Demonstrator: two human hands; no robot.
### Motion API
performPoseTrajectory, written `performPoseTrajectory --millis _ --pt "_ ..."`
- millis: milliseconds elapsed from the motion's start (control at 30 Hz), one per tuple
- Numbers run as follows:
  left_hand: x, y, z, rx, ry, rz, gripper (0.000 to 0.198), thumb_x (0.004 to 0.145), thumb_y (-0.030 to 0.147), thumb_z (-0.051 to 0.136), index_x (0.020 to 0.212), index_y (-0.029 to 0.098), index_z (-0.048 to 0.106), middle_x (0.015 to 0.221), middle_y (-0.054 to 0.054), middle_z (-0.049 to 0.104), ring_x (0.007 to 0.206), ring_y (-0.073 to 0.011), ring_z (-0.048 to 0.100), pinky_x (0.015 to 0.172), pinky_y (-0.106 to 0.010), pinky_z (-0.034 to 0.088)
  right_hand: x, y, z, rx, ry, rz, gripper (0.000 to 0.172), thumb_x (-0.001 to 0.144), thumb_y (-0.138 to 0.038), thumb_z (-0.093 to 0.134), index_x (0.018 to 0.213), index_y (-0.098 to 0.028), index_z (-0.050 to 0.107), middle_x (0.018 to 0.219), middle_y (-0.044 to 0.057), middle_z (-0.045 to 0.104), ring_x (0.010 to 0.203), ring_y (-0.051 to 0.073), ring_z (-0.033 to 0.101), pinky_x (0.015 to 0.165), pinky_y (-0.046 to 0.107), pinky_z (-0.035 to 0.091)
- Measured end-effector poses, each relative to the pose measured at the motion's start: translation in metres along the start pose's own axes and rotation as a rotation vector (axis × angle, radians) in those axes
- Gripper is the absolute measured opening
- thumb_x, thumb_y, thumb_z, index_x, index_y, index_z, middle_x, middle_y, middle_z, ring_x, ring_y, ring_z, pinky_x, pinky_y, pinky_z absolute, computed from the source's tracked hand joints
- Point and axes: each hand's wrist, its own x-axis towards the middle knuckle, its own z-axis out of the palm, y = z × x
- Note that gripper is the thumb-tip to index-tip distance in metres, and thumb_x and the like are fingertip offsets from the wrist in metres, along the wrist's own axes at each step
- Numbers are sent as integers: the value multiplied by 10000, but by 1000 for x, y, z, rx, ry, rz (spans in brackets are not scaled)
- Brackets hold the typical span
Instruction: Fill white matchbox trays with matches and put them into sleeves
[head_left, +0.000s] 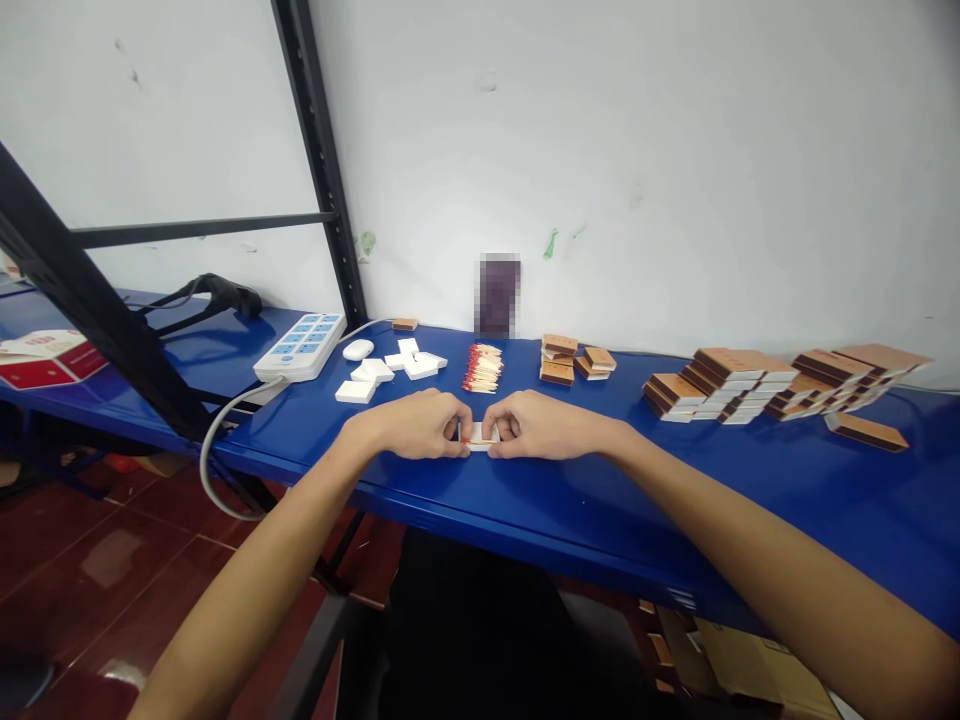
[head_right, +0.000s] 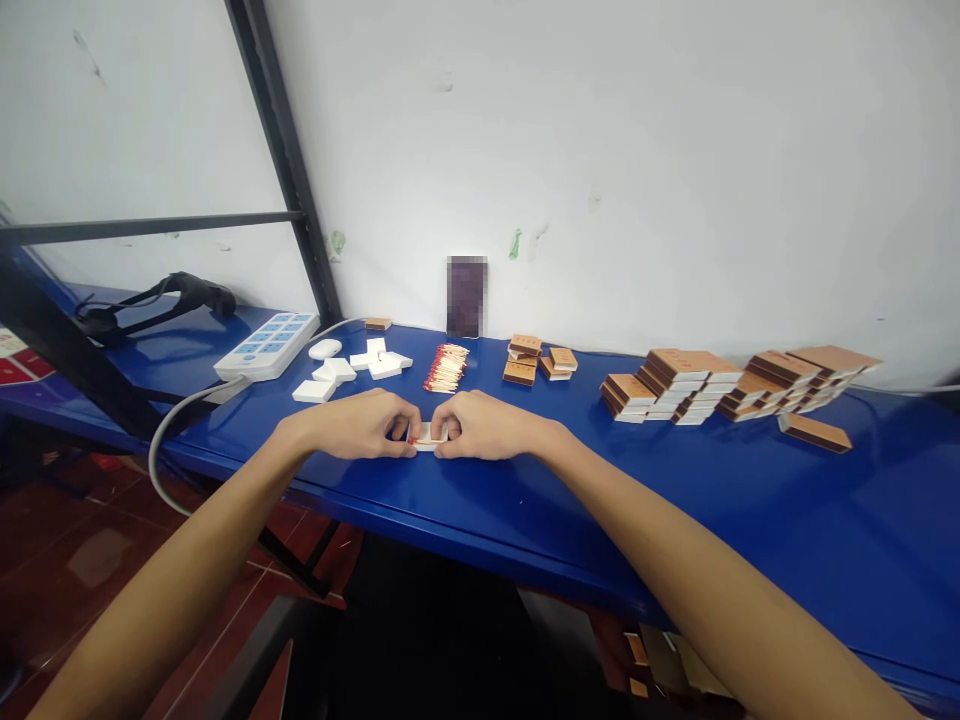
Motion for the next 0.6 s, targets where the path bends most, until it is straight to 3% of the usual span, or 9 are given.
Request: performPoseTrajectory --millis 167,300,400,500,600 --pt "-4 -2 -6 -90 12 10 332 750 445 673 977 203 669 723 5 625 599 -132 550 542 -244 348 -4 -3 -9 18 46 1 258 770 -396 650 888 -169 689 680 1 610 570 112 511 538 244 346" --pt "-1 -13 -16 -139 55 1 339 830 448 582 1043 192 648 769 -9 643 633 -134 566 573 -240 373 -1 5 -13 5 227 29 230 837 -356 557 856 -162 680 669 6 601 579 110 502 567 248 342" --pt "16 -29 -18 -52 199 11 261 872 325 492 1008 173 654 720 -10 628 626 -136 551 595 -246 368 10 20 -7 -83 357 79 180 841 -258 522 890 -157 664 629 -8 592 551 107 490 577 249 335" --pt "41 -44 -16 41 232 30 228 835 215 475 973 170 652 663 5 622 589 -134 537 593 -251 354 25 35 2 -156 393 110 187 831 -224 542 961 -146 651 636 -1 603 564 115 509 584 243 339" --pt "59 -53 -12 102 348 41 219 797 163 462 919 176 643 687 5 634 616 -145 541 612 -258 360 37 44 8 -197 420 122 192 823 -231 563 974 -153 651 648 8 613 577 125 526 590 243 342"
